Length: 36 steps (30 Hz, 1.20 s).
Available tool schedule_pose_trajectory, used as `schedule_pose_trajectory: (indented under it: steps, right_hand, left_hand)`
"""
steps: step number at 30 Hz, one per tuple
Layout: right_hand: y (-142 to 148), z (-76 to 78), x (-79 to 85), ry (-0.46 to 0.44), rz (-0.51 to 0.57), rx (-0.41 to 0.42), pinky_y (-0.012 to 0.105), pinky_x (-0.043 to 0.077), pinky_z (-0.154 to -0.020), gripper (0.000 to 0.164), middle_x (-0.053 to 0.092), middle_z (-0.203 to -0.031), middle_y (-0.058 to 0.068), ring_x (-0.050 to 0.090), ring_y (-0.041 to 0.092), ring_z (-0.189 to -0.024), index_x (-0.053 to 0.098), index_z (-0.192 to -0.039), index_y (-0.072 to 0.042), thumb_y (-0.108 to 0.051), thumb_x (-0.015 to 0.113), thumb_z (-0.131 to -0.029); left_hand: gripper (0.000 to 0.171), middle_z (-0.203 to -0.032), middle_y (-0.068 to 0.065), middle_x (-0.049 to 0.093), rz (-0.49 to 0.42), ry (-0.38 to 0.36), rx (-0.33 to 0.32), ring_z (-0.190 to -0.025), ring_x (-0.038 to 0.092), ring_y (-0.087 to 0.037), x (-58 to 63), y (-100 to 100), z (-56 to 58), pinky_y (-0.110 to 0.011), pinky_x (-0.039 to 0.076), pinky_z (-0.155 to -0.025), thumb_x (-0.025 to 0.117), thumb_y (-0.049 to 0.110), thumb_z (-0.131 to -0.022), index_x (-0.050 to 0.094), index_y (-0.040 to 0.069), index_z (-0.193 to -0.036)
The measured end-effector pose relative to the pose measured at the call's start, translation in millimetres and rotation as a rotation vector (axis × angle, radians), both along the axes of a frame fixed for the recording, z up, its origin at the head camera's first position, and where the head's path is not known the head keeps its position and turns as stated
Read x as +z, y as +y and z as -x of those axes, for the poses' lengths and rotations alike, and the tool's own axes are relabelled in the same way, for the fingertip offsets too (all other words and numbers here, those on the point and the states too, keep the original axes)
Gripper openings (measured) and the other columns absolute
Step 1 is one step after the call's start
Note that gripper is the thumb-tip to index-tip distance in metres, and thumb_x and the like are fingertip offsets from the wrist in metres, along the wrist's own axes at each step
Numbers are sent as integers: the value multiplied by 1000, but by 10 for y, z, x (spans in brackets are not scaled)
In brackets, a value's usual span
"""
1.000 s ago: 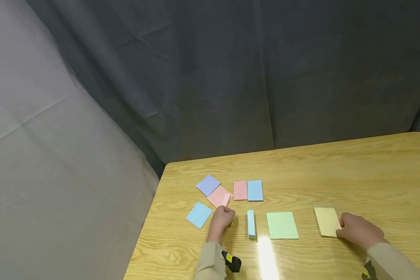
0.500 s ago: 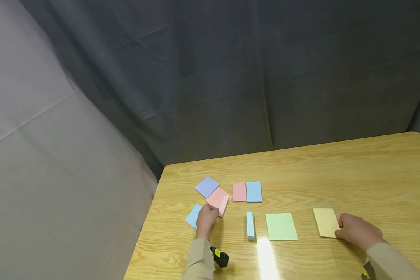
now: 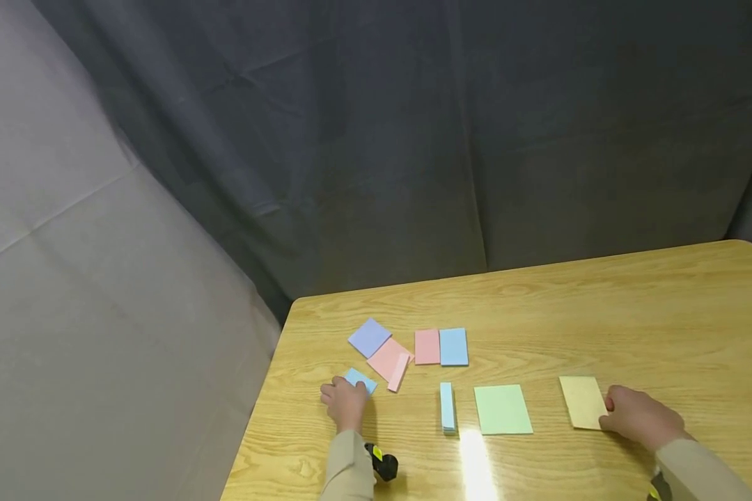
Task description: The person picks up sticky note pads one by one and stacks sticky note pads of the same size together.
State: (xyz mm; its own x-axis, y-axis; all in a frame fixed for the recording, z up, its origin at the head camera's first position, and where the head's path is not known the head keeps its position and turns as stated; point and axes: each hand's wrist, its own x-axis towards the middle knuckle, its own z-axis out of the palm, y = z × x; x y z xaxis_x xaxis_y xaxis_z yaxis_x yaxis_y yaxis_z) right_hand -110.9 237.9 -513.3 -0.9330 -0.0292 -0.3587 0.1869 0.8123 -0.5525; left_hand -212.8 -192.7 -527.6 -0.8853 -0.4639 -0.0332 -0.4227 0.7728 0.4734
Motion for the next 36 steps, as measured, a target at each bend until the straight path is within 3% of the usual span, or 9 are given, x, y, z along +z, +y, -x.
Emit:
schedule_pose_trajectory:
  steps: [4,8,16,23,26,28,33,36]
  right_hand:
    - [-1,-5,0,11,-2,-6,33,25,-53,19,36,-64,1,36,16,-58,39,-74,-10,-16,57,-72]
    - [-1,-6,-1,12,-3,-8,33,24,-53,20,35,-63,1,35,16,-58,38,-73,-11,-16,57,-71]
    - [7,2,-7,9,-3,-5,34,24,-54,20,35,-63,2,35,16,-58,38,-73,-10,-16,58,-72]
    - [2,1,-15,-3,-2,-10,34,23,-54,20,34,-63,1,34,16,-58,37,-72,-11,-16,57,-72]
    - [4,-4,-15,-9,1,-12,34,22,-54,21,34,-63,1,33,16,-58,37,-72,-10,-15,57,-72]
    - [5,-9,-9,-10,1,-14,34,22,-54,21,34,-63,1,33,16,-58,37,-72,-11,-16,57,-72]
    - [4,-10,8,-7,-3,-14,33,22,-54,21,34,-63,1,33,16,-58,36,-72,-11,-16,57,-72]
    - [-3,-7,24,-9,-6,-13,34,23,-54,21,34,-64,2,34,16,-59,37,-73,-10,-16,57,-73]
  left_hand:
    - [45,-105,-30,34,-3,-46,6,-97,34,-42,-1,-76,-14,-52,39,-71,58,18,-80,44,-15,-107]
    - [46,-106,-30,37,-3,-77,-29,-98,37,-43,7,-137,-31,-54,40,-74,60,17,-78,45,-15,-106]
    - [33,-97,-25,44,44,-100,-94,-90,43,-40,47,-211,-22,-53,42,-68,66,13,-77,53,-10,-96]
    - [18,-95,-22,46,115,-206,-150,-92,44,-38,105,-212,0,-51,43,-68,65,1,-75,60,-4,-92]
    - [16,-96,-24,43,129,-221,-145,-94,40,-38,114,-199,-6,-50,43,-68,62,-1,-77,59,-6,-93]
    - [25,-96,-26,41,129,-211,-114,-93,41,-39,118,-188,-22,-51,43,-69,63,6,-79,56,-10,-96]
    - [65,-93,-28,43,123,-208,-36,-89,48,-42,97,-166,-91,-55,42,-69,69,39,-78,50,-17,-105]
    - [70,-93,-27,43,119,-218,-28,-89,49,-41,80,-154,-117,-55,42,-70,73,42,-72,51,-16,-104]
